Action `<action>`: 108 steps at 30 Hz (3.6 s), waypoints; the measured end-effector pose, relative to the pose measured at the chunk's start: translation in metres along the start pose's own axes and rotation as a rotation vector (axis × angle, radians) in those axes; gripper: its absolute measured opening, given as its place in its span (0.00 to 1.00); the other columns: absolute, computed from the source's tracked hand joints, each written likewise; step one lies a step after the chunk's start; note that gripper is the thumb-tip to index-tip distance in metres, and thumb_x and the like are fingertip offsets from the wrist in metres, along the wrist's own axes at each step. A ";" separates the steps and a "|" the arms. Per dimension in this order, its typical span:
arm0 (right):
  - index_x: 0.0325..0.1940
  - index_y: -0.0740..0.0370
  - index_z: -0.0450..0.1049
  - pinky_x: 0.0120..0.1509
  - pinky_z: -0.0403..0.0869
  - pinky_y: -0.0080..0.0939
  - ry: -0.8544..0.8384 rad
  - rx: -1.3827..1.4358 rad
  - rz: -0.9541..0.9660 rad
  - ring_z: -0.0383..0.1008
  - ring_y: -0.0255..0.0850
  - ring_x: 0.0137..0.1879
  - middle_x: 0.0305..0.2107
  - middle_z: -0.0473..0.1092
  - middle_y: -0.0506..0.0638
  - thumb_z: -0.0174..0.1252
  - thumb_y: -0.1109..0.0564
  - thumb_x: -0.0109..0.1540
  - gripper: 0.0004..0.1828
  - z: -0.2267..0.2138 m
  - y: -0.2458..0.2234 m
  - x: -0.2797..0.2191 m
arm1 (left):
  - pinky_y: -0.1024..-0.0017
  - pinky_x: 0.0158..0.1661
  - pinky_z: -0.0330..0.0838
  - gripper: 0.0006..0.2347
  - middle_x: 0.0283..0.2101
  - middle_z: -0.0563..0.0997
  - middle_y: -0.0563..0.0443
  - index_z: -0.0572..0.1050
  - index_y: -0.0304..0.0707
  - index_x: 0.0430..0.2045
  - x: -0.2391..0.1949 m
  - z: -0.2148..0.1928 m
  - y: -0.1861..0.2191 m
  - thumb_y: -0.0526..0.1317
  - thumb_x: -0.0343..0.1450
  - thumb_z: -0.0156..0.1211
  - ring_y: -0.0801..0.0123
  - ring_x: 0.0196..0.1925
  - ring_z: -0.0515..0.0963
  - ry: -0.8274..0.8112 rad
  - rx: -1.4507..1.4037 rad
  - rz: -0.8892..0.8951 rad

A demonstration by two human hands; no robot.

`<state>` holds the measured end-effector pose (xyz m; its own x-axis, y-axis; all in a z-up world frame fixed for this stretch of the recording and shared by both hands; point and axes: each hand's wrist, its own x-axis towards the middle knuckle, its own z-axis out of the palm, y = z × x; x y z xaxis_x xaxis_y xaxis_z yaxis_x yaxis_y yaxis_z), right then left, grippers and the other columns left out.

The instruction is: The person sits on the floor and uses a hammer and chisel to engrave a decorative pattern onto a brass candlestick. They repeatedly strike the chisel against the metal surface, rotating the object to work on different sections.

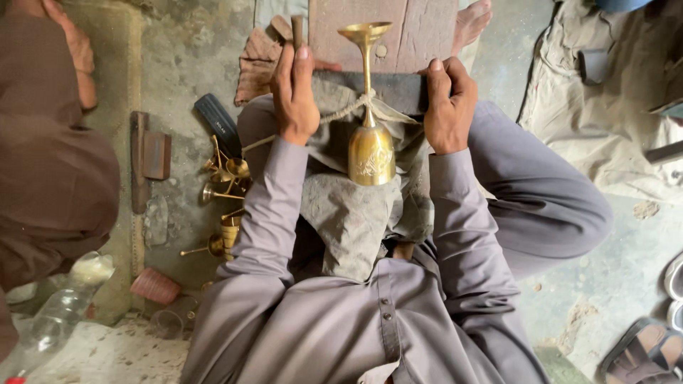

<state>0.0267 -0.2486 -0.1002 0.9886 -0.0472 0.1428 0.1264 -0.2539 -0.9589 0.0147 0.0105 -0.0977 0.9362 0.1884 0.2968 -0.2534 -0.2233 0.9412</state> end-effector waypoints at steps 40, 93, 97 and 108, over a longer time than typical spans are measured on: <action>0.57 0.67 0.66 0.52 0.65 0.33 -0.144 0.037 -0.144 0.62 0.33 0.44 0.40 0.65 0.48 0.50 0.58 0.80 0.07 -0.024 -0.030 0.008 | 0.64 0.41 0.75 0.09 0.44 0.83 0.47 0.74 0.34 0.47 -0.016 -0.010 0.037 0.41 0.85 0.48 0.61 0.40 0.82 0.027 0.389 0.198; 0.68 0.69 0.61 0.61 0.72 0.46 -0.430 -1.002 -0.486 0.71 0.52 0.56 0.51 0.65 0.62 0.49 0.75 0.64 0.26 -0.099 -0.214 -0.034 | 0.77 0.37 0.81 0.12 0.35 0.84 0.51 0.75 0.31 0.43 -0.088 -0.013 0.078 0.41 0.75 0.68 0.72 0.38 0.89 -0.254 -0.173 -0.027; 0.64 0.69 0.65 0.58 0.73 0.49 -0.530 -1.116 -0.533 0.72 0.52 0.53 0.49 0.68 0.61 0.55 0.71 0.65 0.22 -0.073 -0.228 -0.009 | 0.76 0.36 0.81 0.12 0.34 0.83 0.52 0.75 0.31 0.42 -0.085 -0.012 0.077 0.41 0.74 0.68 0.73 0.35 0.88 -0.260 -0.187 -0.025; 0.56 0.62 0.74 0.54 0.71 0.50 -0.576 -1.405 -0.769 0.74 0.52 0.47 0.43 0.72 0.57 0.65 0.65 0.60 0.20 -0.053 -0.246 0.003 | 0.75 0.36 0.82 0.12 0.37 0.84 0.50 0.75 0.32 0.40 -0.084 -0.013 0.075 0.43 0.74 0.67 0.71 0.36 0.87 -0.274 -0.182 -0.004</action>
<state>-0.0057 -0.2373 0.1493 0.6772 0.7351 0.0324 0.7025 -0.6590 0.2688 -0.0859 -0.0093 -0.0501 0.9618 -0.0806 0.2615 -0.2655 -0.0434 0.9631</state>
